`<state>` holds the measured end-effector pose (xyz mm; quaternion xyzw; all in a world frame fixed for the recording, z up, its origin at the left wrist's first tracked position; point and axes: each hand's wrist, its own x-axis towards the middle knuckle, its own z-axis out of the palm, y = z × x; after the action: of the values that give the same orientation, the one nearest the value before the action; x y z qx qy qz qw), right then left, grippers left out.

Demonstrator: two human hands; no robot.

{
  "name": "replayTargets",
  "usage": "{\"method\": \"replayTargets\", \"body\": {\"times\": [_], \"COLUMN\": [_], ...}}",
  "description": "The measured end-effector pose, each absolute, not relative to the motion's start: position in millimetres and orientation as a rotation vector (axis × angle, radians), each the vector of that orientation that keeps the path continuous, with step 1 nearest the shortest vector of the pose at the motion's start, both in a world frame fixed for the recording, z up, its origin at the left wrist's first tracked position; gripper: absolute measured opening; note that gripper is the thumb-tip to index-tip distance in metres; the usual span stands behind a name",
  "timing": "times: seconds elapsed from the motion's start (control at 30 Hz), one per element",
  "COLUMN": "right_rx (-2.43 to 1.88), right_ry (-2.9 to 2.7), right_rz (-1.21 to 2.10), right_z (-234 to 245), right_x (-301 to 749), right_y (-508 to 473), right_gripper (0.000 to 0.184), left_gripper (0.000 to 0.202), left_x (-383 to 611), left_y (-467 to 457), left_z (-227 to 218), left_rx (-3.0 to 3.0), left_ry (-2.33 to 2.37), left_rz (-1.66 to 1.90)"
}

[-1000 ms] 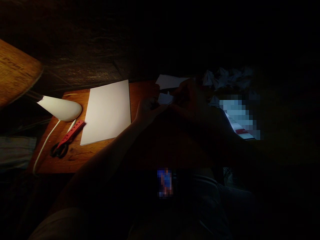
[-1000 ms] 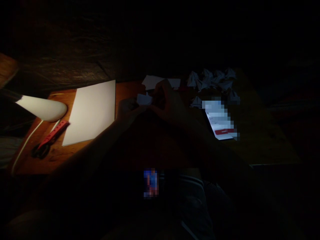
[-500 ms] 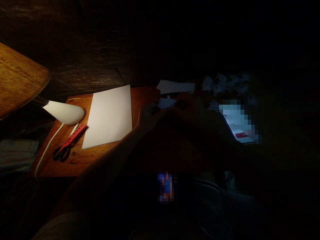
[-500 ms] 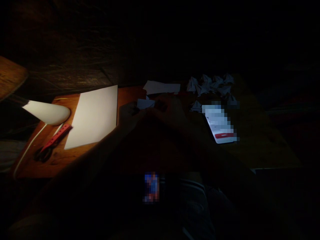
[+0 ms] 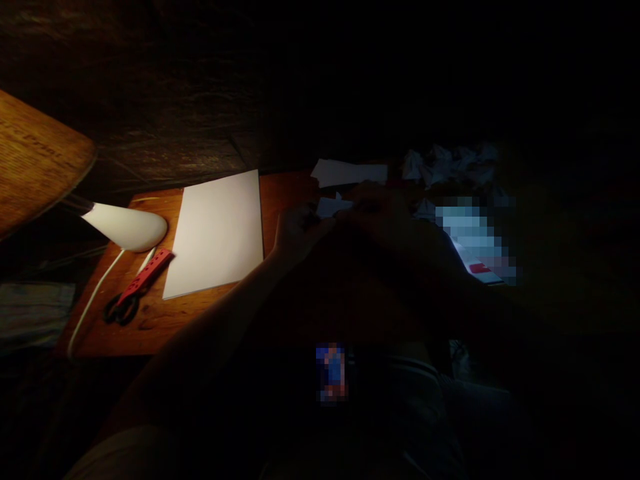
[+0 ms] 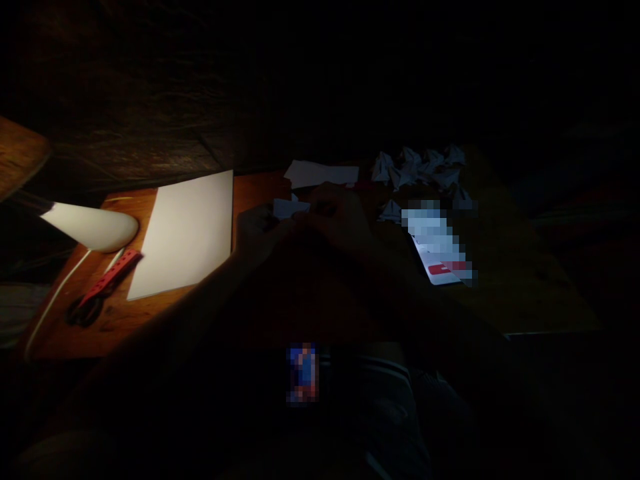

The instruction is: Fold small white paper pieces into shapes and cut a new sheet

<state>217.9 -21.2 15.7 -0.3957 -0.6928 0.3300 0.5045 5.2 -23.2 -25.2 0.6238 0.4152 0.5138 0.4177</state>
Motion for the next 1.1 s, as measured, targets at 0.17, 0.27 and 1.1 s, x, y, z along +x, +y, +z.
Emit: {"method": "replayTargets", "body": {"times": [0.17, 0.27, 1.1], "right_rx": [-0.966, -0.974, -1.057], "right_ry": [-1.648, -1.636, -1.697], "right_rz": [0.872, 0.969, 1.189], "right_z": [20.8, 25.0, 27.3], "right_x": [219.9, 220.4, 229.7], "right_y": [-22.7, -25.1, -22.6], "right_gripper": [0.042, 0.045, 0.054], "left_gripper": [0.046, 0.047, 0.052], "left_x": [6.5, 8.0, 4.9], "left_y": [-22.5, -25.7, -23.9], "left_z": [-25.7, -17.7, -11.2], "left_rx": [1.565, 1.546, 1.399], "left_ry": [1.017, 0.998, 0.962], "left_rz": [1.279, 1.277, 1.196]}}
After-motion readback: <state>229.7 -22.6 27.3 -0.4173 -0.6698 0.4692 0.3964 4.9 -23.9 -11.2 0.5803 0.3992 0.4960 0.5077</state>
